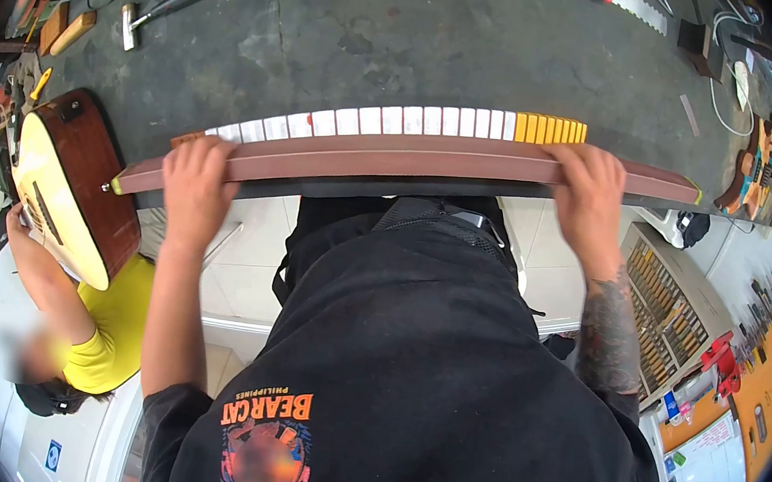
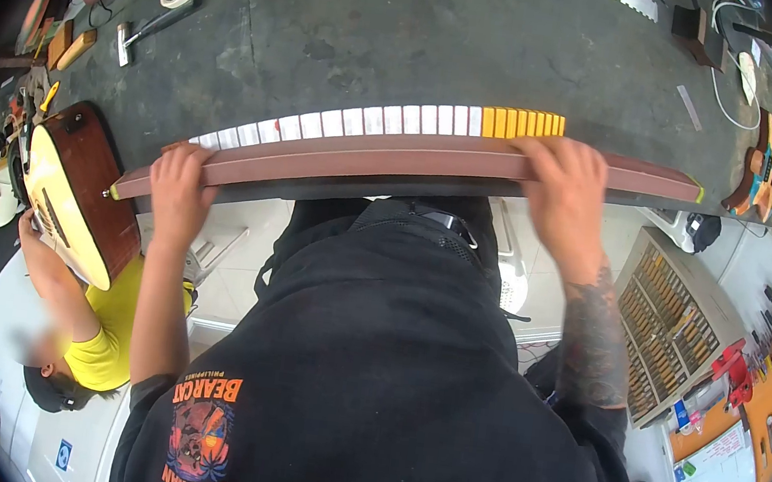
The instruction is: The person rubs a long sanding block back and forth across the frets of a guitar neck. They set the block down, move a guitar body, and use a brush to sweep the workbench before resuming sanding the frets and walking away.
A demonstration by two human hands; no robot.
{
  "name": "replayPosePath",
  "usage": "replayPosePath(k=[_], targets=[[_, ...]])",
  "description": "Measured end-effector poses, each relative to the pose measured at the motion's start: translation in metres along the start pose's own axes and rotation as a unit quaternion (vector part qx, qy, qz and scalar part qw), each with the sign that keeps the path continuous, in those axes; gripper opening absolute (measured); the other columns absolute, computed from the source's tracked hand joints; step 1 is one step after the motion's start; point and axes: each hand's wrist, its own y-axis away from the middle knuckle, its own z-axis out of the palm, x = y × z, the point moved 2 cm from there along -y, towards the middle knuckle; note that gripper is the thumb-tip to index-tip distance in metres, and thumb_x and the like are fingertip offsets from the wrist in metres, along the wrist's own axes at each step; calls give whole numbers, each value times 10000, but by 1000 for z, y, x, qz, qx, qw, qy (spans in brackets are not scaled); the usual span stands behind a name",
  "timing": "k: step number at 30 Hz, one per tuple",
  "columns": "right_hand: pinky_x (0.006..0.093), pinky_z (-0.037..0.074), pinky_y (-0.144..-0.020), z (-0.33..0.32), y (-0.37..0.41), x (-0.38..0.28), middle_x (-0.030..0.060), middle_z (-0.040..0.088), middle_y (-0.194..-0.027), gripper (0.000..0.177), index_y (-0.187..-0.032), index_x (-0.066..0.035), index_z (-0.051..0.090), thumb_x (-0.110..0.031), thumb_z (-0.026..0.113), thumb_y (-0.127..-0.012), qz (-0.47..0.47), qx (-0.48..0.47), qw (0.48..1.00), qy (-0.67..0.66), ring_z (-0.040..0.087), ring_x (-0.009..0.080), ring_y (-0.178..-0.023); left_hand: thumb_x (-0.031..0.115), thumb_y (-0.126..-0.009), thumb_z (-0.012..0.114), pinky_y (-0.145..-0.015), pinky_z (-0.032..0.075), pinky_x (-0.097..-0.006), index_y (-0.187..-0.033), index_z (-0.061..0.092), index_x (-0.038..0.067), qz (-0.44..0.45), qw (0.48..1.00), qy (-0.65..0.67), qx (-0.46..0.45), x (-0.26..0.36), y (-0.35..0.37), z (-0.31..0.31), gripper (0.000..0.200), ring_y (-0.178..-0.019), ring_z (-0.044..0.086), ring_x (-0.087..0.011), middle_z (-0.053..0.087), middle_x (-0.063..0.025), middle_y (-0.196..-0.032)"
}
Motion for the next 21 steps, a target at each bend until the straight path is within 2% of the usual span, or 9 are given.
replayPosePath(k=[4,7,10,14,19,21], targets=[[456,404,-1033,-21,19,55,89,655,-1171,535,-1242,-105,681,36,721,-728,13,-19,1000,15,589,320,-1141,121,-685,816,-975,440,-463,-1166,635,135,37,998,39,28,56,-28,2,513,-1091,616,-279,650,-46,-1152],[457,402,-1034,-24,18,60,91,652,-1181,533,-1243,-102,679,34,722,-729,23,-33,999,13,583,321,-1148,108,-696,806,-974,442,-463,-1172,633,134,24,998,58,19,62,-31,3,507,-1096,617,-277,652,-45,-1153],[450,402,-1034,-11,1,25,91,648,-1181,527,-1241,-101,678,38,713,-734,-5,-24,1000,6,579,320,-1147,89,-703,793,-975,441,-464,-1169,636,127,-15,1000,22,10,26,-11,1,494,-1102,615,-286,653,-47,-1158],[442,407,-1019,-4,-25,-24,91,636,-1133,528,-1239,-100,680,49,698,-733,-21,-20,999,-28,583,317,-1104,66,-692,781,-970,435,-469,-1151,646,120,-13,1000,4,2,-21,8,-3,481,-1111,614,-298,650,-53,-1182],[448,419,-1024,-14,-4,36,84,644,-1136,515,-1228,-115,687,30,717,-734,4,-20,1000,13,597,305,-1106,116,-680,789,-975,437,-468,-1137,658,113,-14,1000,16,-19,28,-21,2,476,-1123,614,-293,646,-60,-1167],[442,417,-1023,-24,5,65,91,640,-1145,521,-1229,-105,683,50,714,-732,20,-35,999,17,596,308,-1103,130,-687,799,-945,454,-455,-1136,658,131,18,999,39,18,56,-38,1,471,-1085,627,-266,649,-32,-1144]])
